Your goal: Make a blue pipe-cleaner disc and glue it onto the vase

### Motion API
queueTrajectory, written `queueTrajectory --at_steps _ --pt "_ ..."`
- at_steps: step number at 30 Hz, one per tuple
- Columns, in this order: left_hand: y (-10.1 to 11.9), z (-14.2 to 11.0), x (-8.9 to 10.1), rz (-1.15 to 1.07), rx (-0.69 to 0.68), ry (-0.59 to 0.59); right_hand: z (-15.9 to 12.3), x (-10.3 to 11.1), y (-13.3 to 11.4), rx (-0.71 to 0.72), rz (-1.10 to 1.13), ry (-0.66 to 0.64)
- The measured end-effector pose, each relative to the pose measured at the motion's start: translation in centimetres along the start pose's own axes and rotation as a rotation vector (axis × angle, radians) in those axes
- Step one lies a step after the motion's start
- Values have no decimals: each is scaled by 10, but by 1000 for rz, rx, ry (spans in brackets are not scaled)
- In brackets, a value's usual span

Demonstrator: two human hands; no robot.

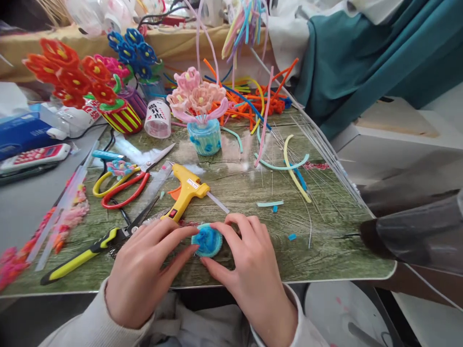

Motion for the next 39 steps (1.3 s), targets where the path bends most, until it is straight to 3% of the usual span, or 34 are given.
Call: queueTrajectory --at_steps 9,17,22,30,36,39 --pt "1 4 -5 -14 2 -96 -1 0 1 0 -1 -12" --pt "2 1 -6 35 -4 -57 -1 0 3 -14 -11 -17" --pt "1 -3 3 54 10 14 0 11 -1 24 12 -15" --pt "-2 -12 17 79 55 89 18 13 -29 101 -227 -90" --pt "-10 -19 28 126 152 180 24 9 -35 110 -344 -86" --pt "-15 -19 28 147 174 166 26 7 -36 110 -377 -104"
Point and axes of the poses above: each hand's wrist, its own z-axis towards the middle knuckle, its own x-axis out of the back of the hand, y = z × x, the point moved 5 cm from there along z, towards the middle knuckle, and after that the axes turned 8 degrees about -y, right-handed, at the moved point
